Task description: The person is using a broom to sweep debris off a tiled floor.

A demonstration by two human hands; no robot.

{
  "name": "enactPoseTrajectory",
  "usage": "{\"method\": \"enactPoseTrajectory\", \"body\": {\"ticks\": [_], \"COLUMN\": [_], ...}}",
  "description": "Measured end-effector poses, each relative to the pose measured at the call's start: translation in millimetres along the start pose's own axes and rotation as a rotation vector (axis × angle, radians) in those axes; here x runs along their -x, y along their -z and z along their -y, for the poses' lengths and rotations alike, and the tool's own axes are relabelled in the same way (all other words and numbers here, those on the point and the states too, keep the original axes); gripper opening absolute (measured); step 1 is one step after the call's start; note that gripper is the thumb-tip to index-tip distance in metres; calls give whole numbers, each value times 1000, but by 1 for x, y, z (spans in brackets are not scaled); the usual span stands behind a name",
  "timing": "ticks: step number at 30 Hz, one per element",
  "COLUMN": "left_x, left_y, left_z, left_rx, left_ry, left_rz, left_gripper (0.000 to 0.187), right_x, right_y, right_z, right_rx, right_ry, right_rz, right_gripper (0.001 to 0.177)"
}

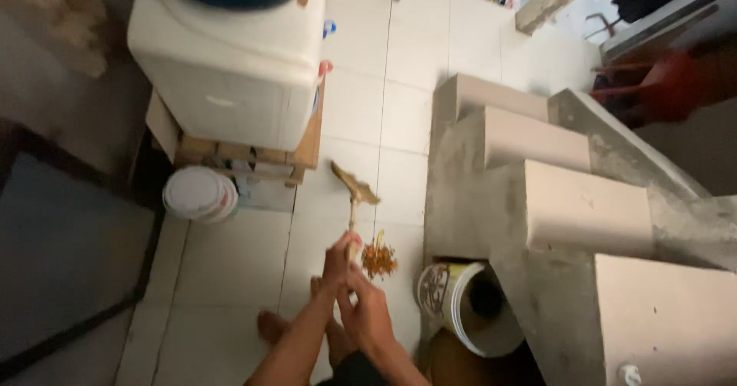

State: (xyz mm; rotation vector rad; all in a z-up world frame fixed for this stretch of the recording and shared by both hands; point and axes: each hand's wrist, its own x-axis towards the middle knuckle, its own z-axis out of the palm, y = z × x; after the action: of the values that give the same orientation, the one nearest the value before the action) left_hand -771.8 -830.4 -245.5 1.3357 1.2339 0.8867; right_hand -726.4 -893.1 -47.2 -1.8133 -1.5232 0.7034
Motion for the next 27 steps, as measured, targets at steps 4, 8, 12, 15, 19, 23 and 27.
{"method": "enactPoseTrajectory", "body": {"ticks": [4,8,12,15,19,23,27], "left_x": [13,80,133,185,256,250,204], "left_y": [17,60,111,173,239,240,172], "left_z": [-41,-5,102,101,115,165,136], "left_rx": [49,-128,-540,-729,-874,-971,405], "left_ry": [-9,182,38,266,502,252,376], "left_rz": [90,30,-13,-136,-198,-187,-279], "left_gripper": [14,41,37,34,36,35,23], "right_x": [8,32,54,58,76,95,92], "right_y": [38,33,-22,-67,-155,-188,-166], "right_z": [44,60,30,48,37,32,22], "right_rx": [-94,-286,-471,-202,-336,-406,-334], "right_ry": [-165,-270,140,-116,-297,-365,155], "right_rz": [50,93,235,613,863,787,205], "right_gripper": [26,35,45,19,19,16,19]}}
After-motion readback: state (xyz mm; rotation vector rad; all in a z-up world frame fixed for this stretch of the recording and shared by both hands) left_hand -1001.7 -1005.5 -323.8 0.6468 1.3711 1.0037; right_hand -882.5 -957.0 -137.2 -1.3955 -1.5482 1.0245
